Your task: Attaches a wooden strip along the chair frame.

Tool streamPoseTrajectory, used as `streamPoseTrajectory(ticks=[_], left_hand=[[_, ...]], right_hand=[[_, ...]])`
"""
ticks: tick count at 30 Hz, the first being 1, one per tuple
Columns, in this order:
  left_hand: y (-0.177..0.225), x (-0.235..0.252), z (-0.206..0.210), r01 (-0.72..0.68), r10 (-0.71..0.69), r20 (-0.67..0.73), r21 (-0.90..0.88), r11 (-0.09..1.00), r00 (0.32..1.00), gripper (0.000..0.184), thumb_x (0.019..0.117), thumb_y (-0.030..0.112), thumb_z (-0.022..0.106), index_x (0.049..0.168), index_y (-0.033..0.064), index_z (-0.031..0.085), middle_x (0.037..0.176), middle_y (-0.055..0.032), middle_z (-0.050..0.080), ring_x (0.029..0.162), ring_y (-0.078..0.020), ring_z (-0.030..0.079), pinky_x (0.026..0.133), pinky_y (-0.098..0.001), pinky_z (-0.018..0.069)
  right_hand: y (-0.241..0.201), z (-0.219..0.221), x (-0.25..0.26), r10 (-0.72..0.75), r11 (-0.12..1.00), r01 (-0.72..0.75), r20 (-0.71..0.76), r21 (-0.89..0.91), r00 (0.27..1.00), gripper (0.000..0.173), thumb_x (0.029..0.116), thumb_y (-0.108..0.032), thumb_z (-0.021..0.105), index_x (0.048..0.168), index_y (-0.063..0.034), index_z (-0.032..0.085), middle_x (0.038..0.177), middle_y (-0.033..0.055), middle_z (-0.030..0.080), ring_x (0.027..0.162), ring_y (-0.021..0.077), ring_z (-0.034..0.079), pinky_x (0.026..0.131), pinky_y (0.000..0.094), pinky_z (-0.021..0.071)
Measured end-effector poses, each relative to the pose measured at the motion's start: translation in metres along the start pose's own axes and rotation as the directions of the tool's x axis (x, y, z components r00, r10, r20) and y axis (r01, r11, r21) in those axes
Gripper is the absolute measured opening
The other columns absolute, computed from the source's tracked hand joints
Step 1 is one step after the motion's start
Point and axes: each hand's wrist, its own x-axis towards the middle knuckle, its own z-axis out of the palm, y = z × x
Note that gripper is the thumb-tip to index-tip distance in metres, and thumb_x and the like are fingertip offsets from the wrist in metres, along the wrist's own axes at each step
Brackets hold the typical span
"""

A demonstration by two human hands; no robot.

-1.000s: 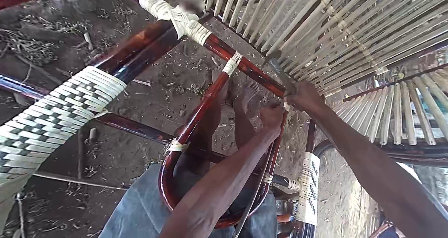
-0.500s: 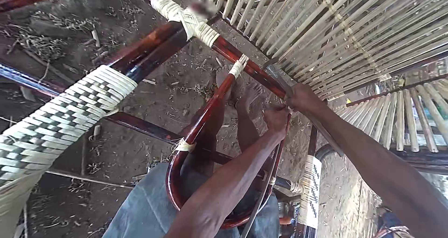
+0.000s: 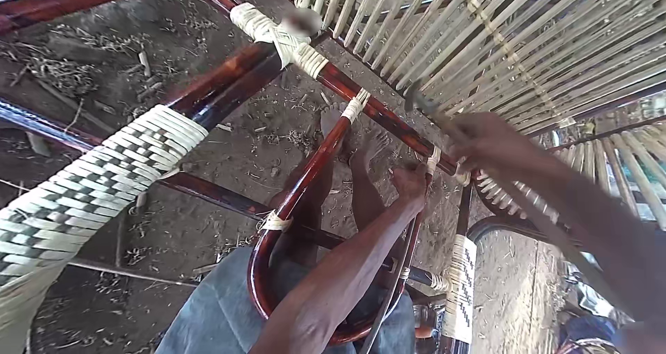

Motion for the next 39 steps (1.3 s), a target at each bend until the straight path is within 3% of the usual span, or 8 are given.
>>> streamPoseTrajectory(ticks=[3, 6, 11, 16, 19, 30, 35, 39], left_hand=[[-0.002, 0.003, 0.002, 0.015, -0.015, 0.011, 0.022, 1.000, 1.000, 0.019, 0.0978, 0.021, 0.071, 0.104, 0.0033, 0.072, 0.096, -0.0132, 0.071, 0.088, -0.0247, 0.067, 0.082, -0.0466, 0.0555], [-0.001, 0.002, 0.001, 0.019, -0.018, 0.012, -0.025, 1.000, 1.000, 0.017, 0.0972, 0.018, 0.071, 0.105, 0.0030, 0.072, 0.097, -0.0133, 0.070, 0.089, -0.0238, 0.066, 0.082, -0.0452, 0.0553], [-0.004, 0.003, -0.001, 0.035, -0.031, 0.033, -0.123, 0.992, 0.999, 0.015, 0.0967, 0.013, 0.071, 0.105, 0.0014, 0.071, 0.096, -0.0144, 0.068, 0.086, -0.0241, 0.065, 0.079, -0.0445, 0.0544], [-0.003, 0.004, -0.001, 0.056, -0.050, 0.046, -0.136, 0.989, 0.998, 0.015, 0.0964, 0.014, 0.072, 0.105, 0.0016, 0.070, 0.097, -0.0144, 0.068, 0.087, -0.0245, 0.065, 0.079, -0.0448, 0.0551], [-0.002, 0.003, -0.001, 0.052, -0.046, 0.042, -0.148, 0.988, 0.998, 0.013, 0.0962, 0.014, 0.072, 0.101, 0.0019, 0.070, 0.092, -0.0131, 0.067, 0.082, -0.0233, 0.064, 0.076, -0.0435, 0.0541], [-0.004, 0.003, -0.001, 0.046, -0.040, 0.043, -0.140, 0.989, 0.998, 0.012, 0.0964, 0.013, 0.072, 0.102, 0.0022, 0.070, 0.094, -0.0137, 0.068, 0.084, -0.0242, 0.064, 0.077, -0.0447, 0.0539], [-0.002, 0.004, -0.002, 0.051, -0.047, 0.050, -0.082, 0.995, 0.998, 0.014, 0.0971, 0.015, 0.071, 0.104, 0.0036, 0.070, 0.094, -0.0125, 0.068, 0.084, -0.0233, 0.064, 0.077, -0.0440, 0.0542], [-0.003, 0.004, -0.001, 0.057, -0.054, 0.047, -0.076, 0.995, 0.997, 0.015, 0.0979, 0.017, 0.071, 0.105, 0.0040, 0.070, 0.094, -0.0126, 0.069, 0.084, -0.0230, 0.065, 0.077, -0.0436, 0.0546]], right_hand=[[0.038, -0.064, -0.039, -0.370, 0.889, 0.372, -0.061, 0.265, 0.927, 0.040, 0.0927, -0.008, 0.060, 0.132, -0.0143, 0.058, 0.091, 0.0046, 0.066, 0.065, 0.0137, 0.067, 0.058, 0.0317, 0.0637], [0.084, -0.062, -0.082, -0.252, 0.941, 0.288, -0.197, 0.179, 0.947, 0.036, 0.1014, -0.044, 0.054, 0.126, -0.0197, 0.062, 0.068, 0.0019, 0.062, 0.045, 0.0137, 0.059, 0.042, 0.0308, 0.0556], [0.129, -0.050, -0.092, 0.332, 0.934, -0.325, -0.028, 0.150, 0.943, 0.007, 0.1041, -0.014, 0.057, 0.104, -0.0080, 0.062, 0.056, 0.0040, 0.044, 0.037, 0.0088, 0.037, 0.033, 0.0229, 0.0339], [0.085, -0.086, -0.072, -0.072, 0.993, 0.071, -0.009, -0.091, 0.997, 0.025, 0.1039, -0.007, 0.049, 0.126, -0.0081, 0.061, 0.069, 0.0091, 0.061, 0.051, 0.0186, 0.060, 0.045, 0.0333, 0.0555], [0.094, -0.083, -0.060, -0.269, 0.828, 0.177, -0.100, -0.533, 0.958, 0.029, 0.1072, -0.039, 0.050, 0.100, -0.0142, 0.065, 0.057, 0.0021, 0.051, 0.045, 0.0172, 0.051, 0.041, 0.0384, 0.0434], [0.063, -0.078, -0.037, -0.413, 0.439, 0.301, 0.107, -0.847, 0.904, 0.015, 0.1062, -0.032, 0.053, 0.102, -0.0184, 0.059, 0.060, -0.0029, 0.051, 0.051, 0.0152, 0.055, 0.046, 0.0382, 0.0452], [0.060, -0.077, -0.031, -0.156, 0.275, 0.140, 0.100, -0.951, 0.983, 0.023, 0.1061, -0.040, 0.052, 0.106, -0.0196, 0.062, 0.072, 0.0031, 0.061, 0.069, 0.0252, 0.067, 0.058, 0.0479, 0.0541], [0.049, -0.076, -0.038, -0.294, 0.373, 0.186, 0.075, -0.909, 0.953, 0.018, 0.1063, -0.036, 0.052, 0.103, -0.0194, 0.060, 0.065, 0.0016, 0.056, 0.059, 0.0232, 0.061, 0.050, 0.0455, 0.0491]])
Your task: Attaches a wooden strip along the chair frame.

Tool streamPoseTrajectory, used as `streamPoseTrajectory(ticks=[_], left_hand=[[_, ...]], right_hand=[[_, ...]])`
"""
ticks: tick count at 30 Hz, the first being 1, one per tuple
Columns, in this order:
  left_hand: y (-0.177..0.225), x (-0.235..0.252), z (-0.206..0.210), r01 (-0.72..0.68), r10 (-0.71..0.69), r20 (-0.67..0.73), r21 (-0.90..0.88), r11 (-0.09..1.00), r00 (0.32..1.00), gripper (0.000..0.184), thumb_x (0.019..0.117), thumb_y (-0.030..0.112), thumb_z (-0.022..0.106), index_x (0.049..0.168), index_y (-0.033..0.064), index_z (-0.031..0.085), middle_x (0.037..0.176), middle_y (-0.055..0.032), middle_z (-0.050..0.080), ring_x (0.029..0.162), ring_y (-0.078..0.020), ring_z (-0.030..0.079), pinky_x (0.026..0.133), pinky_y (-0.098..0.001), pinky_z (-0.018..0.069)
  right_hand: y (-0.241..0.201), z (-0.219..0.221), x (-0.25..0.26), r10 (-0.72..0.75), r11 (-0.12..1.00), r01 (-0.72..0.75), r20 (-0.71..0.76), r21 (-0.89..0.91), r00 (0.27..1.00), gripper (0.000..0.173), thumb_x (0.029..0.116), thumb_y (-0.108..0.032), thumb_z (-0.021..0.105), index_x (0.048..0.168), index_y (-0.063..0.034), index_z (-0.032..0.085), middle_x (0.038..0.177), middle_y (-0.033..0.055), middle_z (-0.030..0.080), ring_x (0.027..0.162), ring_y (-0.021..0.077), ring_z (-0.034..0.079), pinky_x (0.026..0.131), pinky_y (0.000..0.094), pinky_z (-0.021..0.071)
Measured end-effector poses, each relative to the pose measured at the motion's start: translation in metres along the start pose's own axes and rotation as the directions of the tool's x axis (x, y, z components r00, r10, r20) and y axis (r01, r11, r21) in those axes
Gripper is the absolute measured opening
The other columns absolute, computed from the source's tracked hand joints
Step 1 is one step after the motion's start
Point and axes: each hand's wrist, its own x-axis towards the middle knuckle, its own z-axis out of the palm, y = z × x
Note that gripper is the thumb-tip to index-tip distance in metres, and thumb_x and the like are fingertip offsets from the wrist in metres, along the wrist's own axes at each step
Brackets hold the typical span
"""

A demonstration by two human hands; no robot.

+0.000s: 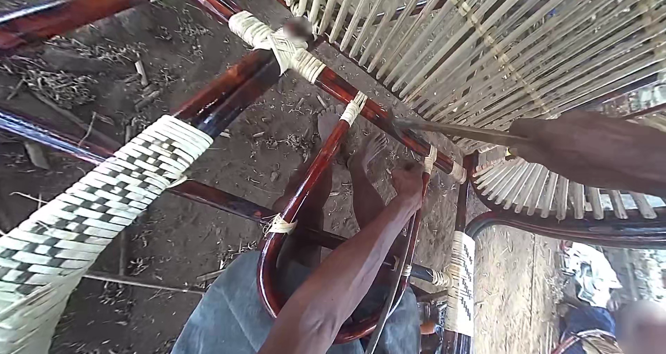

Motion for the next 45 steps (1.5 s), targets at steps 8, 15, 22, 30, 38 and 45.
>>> streamPoseTrajectory(ticks=[8, 15, 22, 30, 38, 45], left_hand=[[-0.002, 0.001, 0.000, -0.014, 0.014, -0.011, 0.034, 0.999, 1.000, 0.013, 0.0966, 0.015, 0.071, 0.103, 0.0041, 0.071, 0.095, -0.0133, 0.069, 0.085, -0.0243, 0.066, 0.078, -0.0454, 0.0546], [0.003, -0.004, -0.003, 0.090, -0.095, 0.036, 0.118, 0.989, 0.995, 0.022, 0.0802, 0.002, 0.077, 0.102, 0.0047, 0.073, 0.094, -0.0153, 0.069, 0.084, -0.0276, 0.065, 0.071, -0.0485, 0.0536], [0.004, -0.003, -0.010, 0.172, -0.157, 0.132, -0.108, 0.979, 0.979, 0.022, 0.0854, -0.004, 0.073, 0.107, -0.0008, 0.071, 0.093, -0.0152, 0.068, 0.077, -0.0218, 0.065, 0.068, -0.0384, 0.0560], [0.004, -0.003, -0.010, 0.159, -0.140, 0.133, -0.148, 0.976, 0.981, 0.020, 0.0850, -0.006, 0.073, 0.105, -0.0022, 0.071, 0.091, -0.0142, 0.068, 0.075, -0.0196, 0.064, 0.067, -0.0352, 0.0560], [0.004, -0.002, -0.009, 0.162, -0.138, 0.145, -0.171, 0.972, 0.980, 0.023, 0.0863, -0.007, 0.070, 0.109, -0.0038, 0.069, 0.090, -0.0155, 0.067, 0.071, -0.0202, 0.064, 0.063, -0.0346, 0.0563], [0.004, -0.004, -0.008, 0.153, -0.131, 0.130, -0.173, 0.973, 0.983, 0.020, 0.0850, -0.008, 0.071, 0.105, -0.0035, 0.070, 0.090, -0.0148, 0.067, 0.073, -0.0195, 0.063, 0.065, -0.0347, 0.0561]], right_hand=[[0.010, 0.014, -0.005, 0.069, 0.978, -0.036, 0.151, -0.207, 0.986, 0.019, 0.1043, -0.037, 0.055, 0.101, -0.0190, 0.061, 0.073, 0.0037, 0.061, 0.069, 0.0269, 0.066, 0.057, 0.0474, 0.0532], [0.011, 0.007, -0.019, -0.065, 0.986, 0.087, -0.154, 0.142, 0.986, 0.019, 0.1072, -0.035, 0.048, 0.103, -0.0187, 0.059, 0.058, -0.0032, 0.049, 0.049, 0.0157, 0.054, 0.043, 0.0387, 0.0425], [0.022, 0.013, 0.004, 0.008, 0.986, -0.022, 0.086, 0.167, 0.996, 0.020, 0.1052, -0.032, 0.056, 0.096, -0.0162, 0.065, 0.066, 0.0008, 0.058, 0.058, 0.0174, 0.059, 0.053, 0.0413, 0.0494], [-0.003, -0.018, 0.003, -0.090, 0.951, 0.191, -0.370, 0.245, 0.925, 0.029, 0.1058, -0.041, 0.044, 0.102, -0.0167, 0.060, 0.061, -0.0055, 0.046, 0.046, 0.0088, 0.046, 0.041, 0.0324, 0.0369], [0.005, 0.014, 0.000, 0.088, 0.992, -0.065, 0.216, -0.110, 0.972, 0.022, 0.1054, -0.040, 0.053, 0.104, -0.0187, 0.061, 0.072, 0.0040, 0.060, 0.068, 0.0259, 0.066, 0.058, 0.0479, 0.0535], [-0.019, -0.013, -0.007, -0.076, 0.945, 0.230, -0.526, 0.233, 0.847, 0.035, 0.1062, -0.043, 0.040, 0.106, -0.0122, 0.057, 0.062, -0.0037, 0.043, 0.046, 0.0106, 0.044, 0.040, 0.0341, 0.0348]])
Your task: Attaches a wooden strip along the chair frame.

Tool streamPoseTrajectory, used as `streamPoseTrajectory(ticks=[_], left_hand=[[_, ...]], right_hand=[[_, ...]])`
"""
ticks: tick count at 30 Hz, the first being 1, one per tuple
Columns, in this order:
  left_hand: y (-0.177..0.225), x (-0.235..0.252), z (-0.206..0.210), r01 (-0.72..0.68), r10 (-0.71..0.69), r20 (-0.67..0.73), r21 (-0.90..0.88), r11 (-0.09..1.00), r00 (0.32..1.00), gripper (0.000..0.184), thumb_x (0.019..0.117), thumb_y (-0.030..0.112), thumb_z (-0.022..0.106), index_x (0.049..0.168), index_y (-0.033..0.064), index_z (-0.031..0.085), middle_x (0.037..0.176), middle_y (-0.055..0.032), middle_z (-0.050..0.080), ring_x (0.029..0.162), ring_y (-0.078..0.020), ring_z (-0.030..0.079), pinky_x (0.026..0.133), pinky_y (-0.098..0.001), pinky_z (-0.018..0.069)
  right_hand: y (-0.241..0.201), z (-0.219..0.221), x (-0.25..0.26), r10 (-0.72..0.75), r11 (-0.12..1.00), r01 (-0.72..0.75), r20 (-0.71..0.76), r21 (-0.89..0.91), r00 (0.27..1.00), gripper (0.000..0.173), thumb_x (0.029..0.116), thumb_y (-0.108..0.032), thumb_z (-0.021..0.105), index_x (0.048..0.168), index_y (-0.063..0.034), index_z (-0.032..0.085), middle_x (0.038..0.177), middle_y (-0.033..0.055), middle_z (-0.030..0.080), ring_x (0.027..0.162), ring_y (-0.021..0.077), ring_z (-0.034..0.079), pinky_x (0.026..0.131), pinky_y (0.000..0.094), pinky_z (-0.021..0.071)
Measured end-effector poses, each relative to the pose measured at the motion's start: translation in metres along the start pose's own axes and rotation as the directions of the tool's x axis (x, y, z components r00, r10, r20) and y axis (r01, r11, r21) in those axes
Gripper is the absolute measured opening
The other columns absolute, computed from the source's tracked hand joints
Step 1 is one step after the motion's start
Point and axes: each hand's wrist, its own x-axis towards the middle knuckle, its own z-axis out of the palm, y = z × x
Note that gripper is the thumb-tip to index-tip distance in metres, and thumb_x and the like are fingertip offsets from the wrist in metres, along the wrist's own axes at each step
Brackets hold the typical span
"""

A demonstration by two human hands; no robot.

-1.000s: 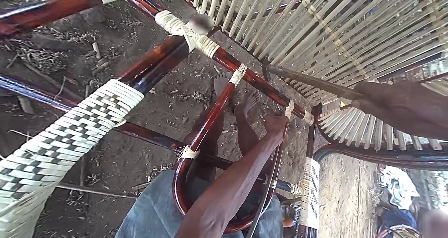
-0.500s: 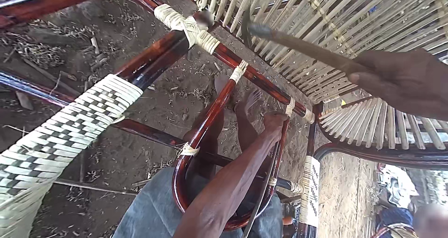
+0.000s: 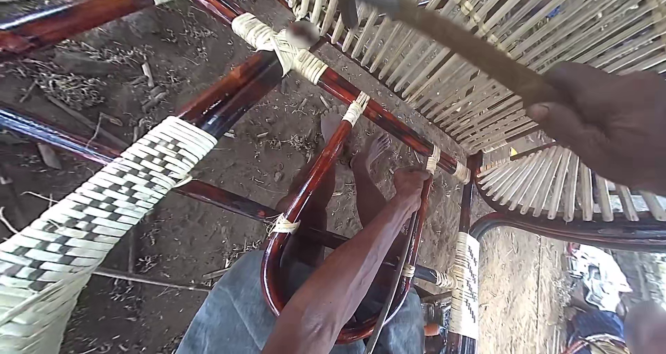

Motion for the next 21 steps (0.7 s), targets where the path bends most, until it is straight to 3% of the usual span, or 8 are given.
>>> streamPoseTrajectory(ticks=[3, 6, 9, 11, 15, 17, 19, 21], left_hand=[[0.000, -0.001, -0.001, -0.012, 0.012, 0.005, 0.021, 1.000, 1.000, 0.019, 0.0855, -0.007, 0.071, 0.104, -0.0033, 0.071, 0.090, -0.0143, 0.068, 0.074, -0.0188, 0.063, 0.066, -0.0342, 0.0558], [-0.002, -0.001, -0.001, -0.019, 0.018, 0.006, 0.036, 0.999, 1.000, 0.020, 0.0852, -0.007, 0.072, 0.105, -0.0038, 0.070, 0.091, -0.0150, 0.067, 0.074, -0.0203, 0.063, 0.066, -0.0361, 0.0556], [-0.006, -0.002, -0.002, -0.019, 0.021, -0.022, 0.087, 0.996, 1.000, 0.024, 0.0838, -0.005, 0.073, 0.107, -0.0036, 0.069, 0.096, -0.0173, 0.068, 0.080, -0.0234, 0.065, 0.070, -0.0401, 0.0569], [-0.002, 0.002, 0.001, -0.002, 0.001, 0.010, 0.106, 0.994, 1.000, 0.028, 0.0855, -0.003, 0.073, 0.113, -0.0023, 0.068, 0.100, -0.0172, 0.067, 0.081, -0.0233, 0.063, 0.070, -0.0397, 0.0560], [-0.001, 0.003, -0.006, 0.205, -0.267, 0.170, 0.313, 0.927, 0.949, 0.038, 0.0898, 0.016, 0.079, 0.119, 0.0028, 0.059, 0.088, -0.0090, 0.057, 0.067, -0.0179, 0.055, 0.060, -0.0360, 0.0531], [0.001, 0.003, -0.010, 0.255, -0.377, 0.236, 0.422, 0.870, 0.895, 0.045, 0.0951, 0.026, 0.075, 0.126, 0.0020, 0.054, 0.089, -0.0099, 0.061, 0.069, -0.0182, 0.061, 0.062, -0.0353, 0.0550], [-0.001, -0.004, -0.010, 0.255, -0.393, 0.257, 0.439, 0.861, 0.883, 0.038, 0.0977, 0.028, 0.072, 0.120, 0.0019, 0.054, 0.076, -0.0069, 0.062, 0.055, -0.0129, 0.060, 0.049, -0.0272, 0.0522], [0.005, 0.000, -0.007, 0.226, -0.362, 0.239, 0.454, 0.862, 0.901, 0.034, 0.0976, 0.026, 0.072, 0.113, 0.0017, 0.053, 0.070, -0.0041, 0.055, 0.048, -0.0112, 0.053, 0.043, -0.0258, 0.0494]], right_hand=[[0.010, 0.022, -0.029, 0.082, 0.990, -0.054, 0.222, -0.130, 0.971, 0.027, 0.1069, -0.036, 0.044, 0.102, -0.0117, 0.054, 0.058, -0.0011, 0.045, 0.046, 0.0164, 0.050, 0.040, 0.0370, 0.0405], [0.027, 0.023, -0.035, 0.346, 0.893, -0.072, 0.574, -0.445, 0.742, 0.020, 0.1062, -0.035, 0.052, 0.112, -0.0176, 0.061, 0.076, 0.0056, 0.063, 0.072, 0.0279, 0.067, 0.061, 0.0482, 0.0542], [0.020, 0.004, -0.024, 0.226, 0.941, -0.075, 0.446, -0.331, 0.866, 0.021, 0.1070, -0.034, 0.050, 0.102, -0.0147, 0.058, 0.063, 0.0051, 0.055, 0.057, 0.0281, 0.062, 0.048, 0.0479, 0.0479], [0.008, -0.007, -0.017, 0.102, 0.991, -0.082, 0.205, -0.102, 0.973, 0.027, 0.1069, -0.038, 0.045, 0.102, -0.0145, 0.058, 0.059, -0.0013, 0.047, 0.046, 0.0169, 0.050, 0.040, 0.0391, 0.0398], [-0.011, 0.016, -0.028, 0.024, 1.000, -0.023, -0.096, 0.009, 0.995, 0.040, 0.1067, -0.046, 0.038, 0.110, -0.0101, 0.055, 0.063, -0.0029, 0.044, 0.046, 0.0114, 0.045, 0.039, 0.0345, 0.0361], [0.006, 0.031, -0.049, 0.070, 0.986, -0.035, 0.211, -0.163, 0.975, 0.031, 0.1065, -0.038, 0.042, 0.103, -0.0098, 0.055, 0.059, 0.0004, 0.048, 0.047, 0.0189, 0.054, 0.041, 0.0382, 0.0441], [0.017, 0.033, -0.053, 0.296, 0.918, -0.055, 0.583, -0.394, 0.756, 0.025, 0.1075, -0.037, 0.047, 0.110, -0.0149, 0.058, 0.073, 0.0047, 0.059, 0.068, 0.0267, 0.066, 0.059, 0.0448, 0.0536], [0.013, 0.017, -0.035, 0.295, 0.899, -0.028, 0.559, -0.436, 0.775, 0.020, 0.1056, -0.035, 0.052, 0.110, -0.0175, 0.062, 0.072, 0.0051, 0.062, 0.069, 0.0279, 0.067, 0.058, 0.0472, 0.0536]])
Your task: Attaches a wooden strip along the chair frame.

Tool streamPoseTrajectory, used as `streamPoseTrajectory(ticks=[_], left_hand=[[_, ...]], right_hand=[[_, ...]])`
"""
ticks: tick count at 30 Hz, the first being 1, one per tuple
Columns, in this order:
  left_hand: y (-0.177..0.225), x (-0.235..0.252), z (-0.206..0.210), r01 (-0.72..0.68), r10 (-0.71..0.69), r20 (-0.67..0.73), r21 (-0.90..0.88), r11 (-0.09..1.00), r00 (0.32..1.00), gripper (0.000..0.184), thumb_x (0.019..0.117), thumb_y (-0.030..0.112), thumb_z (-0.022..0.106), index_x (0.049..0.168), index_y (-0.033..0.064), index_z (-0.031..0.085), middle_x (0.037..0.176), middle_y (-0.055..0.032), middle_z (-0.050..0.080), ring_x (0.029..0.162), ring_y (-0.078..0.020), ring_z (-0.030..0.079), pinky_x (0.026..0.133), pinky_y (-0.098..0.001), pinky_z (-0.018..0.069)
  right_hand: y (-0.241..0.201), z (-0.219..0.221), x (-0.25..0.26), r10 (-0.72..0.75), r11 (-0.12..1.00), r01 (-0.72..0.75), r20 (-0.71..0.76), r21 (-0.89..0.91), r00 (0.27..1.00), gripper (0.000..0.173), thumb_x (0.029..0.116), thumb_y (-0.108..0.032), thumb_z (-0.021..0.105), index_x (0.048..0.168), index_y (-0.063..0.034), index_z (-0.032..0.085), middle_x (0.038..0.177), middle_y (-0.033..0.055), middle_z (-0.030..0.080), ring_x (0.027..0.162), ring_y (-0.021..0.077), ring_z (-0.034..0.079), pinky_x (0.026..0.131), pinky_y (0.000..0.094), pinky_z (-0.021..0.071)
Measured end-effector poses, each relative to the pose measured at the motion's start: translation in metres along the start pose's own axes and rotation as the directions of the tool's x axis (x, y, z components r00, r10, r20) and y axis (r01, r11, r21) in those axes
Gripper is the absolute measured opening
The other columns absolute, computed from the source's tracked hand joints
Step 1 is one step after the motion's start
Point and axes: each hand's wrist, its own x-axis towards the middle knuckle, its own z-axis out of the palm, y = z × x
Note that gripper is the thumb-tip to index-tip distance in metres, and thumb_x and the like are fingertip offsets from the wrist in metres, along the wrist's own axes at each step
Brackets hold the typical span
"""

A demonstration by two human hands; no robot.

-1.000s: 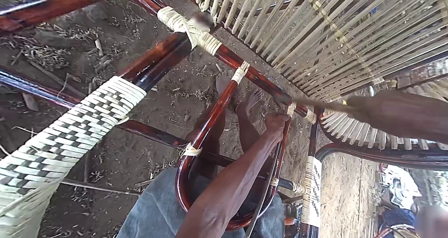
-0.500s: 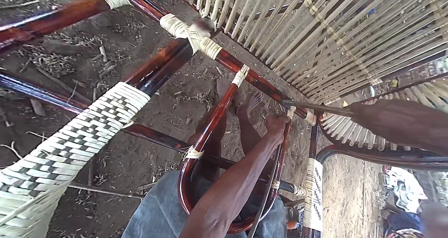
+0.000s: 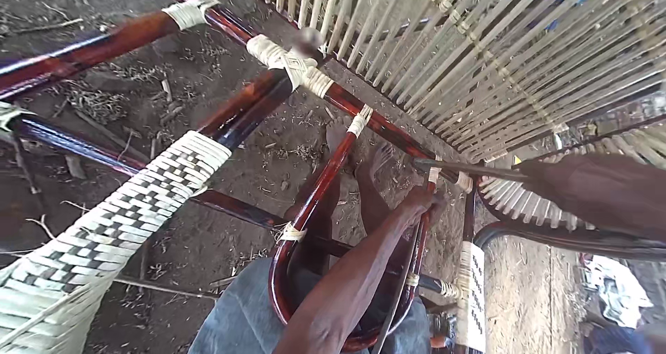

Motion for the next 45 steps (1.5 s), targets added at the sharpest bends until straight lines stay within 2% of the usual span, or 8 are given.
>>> streamPoseTrajectory(ticks=[6, 11, 18, 22, 25, 28, 36, 45], left_hand=[[-0.002, -0.003, 0.004, 0.019, -0.019, -0.037, -0.006, 1.000, 0.999, 0.031, 0.0979, 0.027, 0.072, 0.107, 0.0050, 0.052, 0.065, -0.0005, 0.048, 0.047, -0.0100, 0.048, 0.043, -0.0253, 0.0464], [-0.003, -0.005, 0.007, 0.034, -0.034, -0.049, 0.004, 0.999, 0.998, 0.031, 0.0979, 0.027, 0.072, 0.107, 0.0057, 0.051, 0.064, -0.0003, 0.047, 0.046, -0.0095, 0.048, 0.041, -0.0246, 0.0452], [0.001, -0.007, 0.008, 0.053, -0.051, -0.066, 0.027, 0.998, 0.997, 0.029, 0.0993, 0.027, 0.070, 0.103, 0.0055, 0.050, 0.062, -0.0003, 0.047, 0.044, -0.0101, 0.048, 0.041, -0.0254, 0.0463], [-0.001, -0.007, 0.010, 0.048, -0.047, -0.059, 0.010, 0.999, 0.997, 0.029, 0.0994, 0.026, 0.070, 0.102, 0.0054, 0.050, 0.060, 0.0001, 0.045, 0.042, -0.0099, 0.047, 0.040, -0.0251, 0.0461], [-0.004, -0.004, 0.007, 0.024, -0.021, -0.062, 0.049, 0.999, 0.998, 0.030, 0.0986, 0.027, 0.071, 0.105, 0.0050, 0.052, 0.062, 0.0003, 0.048, 0.045, -0.0095, 0.049, 0.043, -0.0250, 0.0468], [0.005, -0.003, 0.008, -0.038, 0.043, -0.055, 0.078, 0.996, 0.998, 0.028, 0.1015, 0.028, 0.066, 0.108, 0.0037, 0.055, 0.067, -0.0004, 0.051, 0.049, -0.0093, 0.051, 0.046, -0.0246, 0.0482], [-0.020, -0.034, 0.001, -0.115, 0.140, -0.318, 0.096, 0.989, 0.938, 0.036, 0.0954, 0.020, 0.066, 0.127, 0.0053, 0.057, 0.098, -0.0109, 0.066, 0.078, -0.0190, 0.066, 0.066, -0.0366, 0.0584], [-0.046, -0.065, 0.003, -0.286, 0.307, -0.344, 0.112, 0.952, 0.887, 0.024, 0.0980, 0.013, 0.066, 0.120, 0.0051, 0.060, 0.099, -0.0089, 0.066, 0.084, -0.0158, 0.066, 0.074, -0.0334, 0.0581]], right_hand=[[-0.023, -0.022, -0.006, 0.059, 0.910, 0.257, -0.713, 0.326, 0.699, 0.040, 0.1074, -0.044, 0.038, 0.114, -0.0083, 0.054, 0.064, 0.0005, 0.045, 0.047, 0.0165, 0.046, 0.041, 0.0391, 0.0358], [-0.008, 0.028, -0.006, 0.000, 1.000, -0.001, 0.027, 0.031, 1.000, 0.023, 0.1047, -0.038, 0.054, 0.106, -0.0146, 0.058, 0.072, 0.0041, 0.059, 0.067, 0.0252, 0.066, 0.058, 0.0434, 0.0537], [-0.028, 0.014, -0.008, 0.016, 0.939, 0.214, -0.652, 0.271, 0.758, 0.032, 0.1058, -0.037, 0.042, 0.105, -0.0078, 0.055, 0.057, -0.0010, 0.043, 0.043, 0.0170, 0.047, 0.038, 0.0367, 0.0366], [-0.014, 0.046, -0.015, 0.106, 0.988, -0.113, 0.072, 0.105, 0.992, 0.022, 0.1050, -0.034, 0.055, 0.111, -0.0139, 0.057, 0.075, 0.0071, 0.061, 0.072, 0.0294, 0.067, 0.063, 0.0469, 0.0551], [-0.019, 0.048, -0.046, 0.132, 0.968, -0.093, -0.157, 0.233, 0.979, 0.018, 0.1028, -0.032, 0.057, 0.104, -0.0141, 0.060, 0.062, 0.0054, 0.057, 0.057, 0.0289, 0.064, 0.050, 0.0473, 0.0501], [-0.047, 0.100, -0.113, 0.433, 0.702, -0.070, -0.348, 0.708, 0.831, 0.046, 0.0969, -0.046, 0.051, 0.118, -0.0065, 0.062, 0.064, 0.0001, 0.053, 0.049, 0.0158, 0.050, 0.044, 0.0407, 0.0438], [-0.258, 0.332, -0.297, 0.486, -0.579, -0.189, 0.523, 0.793, 0.700, 0.025, 0.0955, -0.016, 0.058, 0.114, -0.0010, 0.068, 0.076, 0.0086, 0.070, 0.062, 0.0242, 0.071, 0.059, 0.0454, 0.0642], [-0.316, 0.423, -0.197, 0.240, -0.895, -0.264, 0.888, 0.359, 0.392, 0.027, 0.1029, -0.009, 0.057, 0.127, 0.0027, 0.054, 0.097, 0.0156, 0.065, 0.078, 0.0229, 0.067, 0.071, 0.0418, 0.0595]])
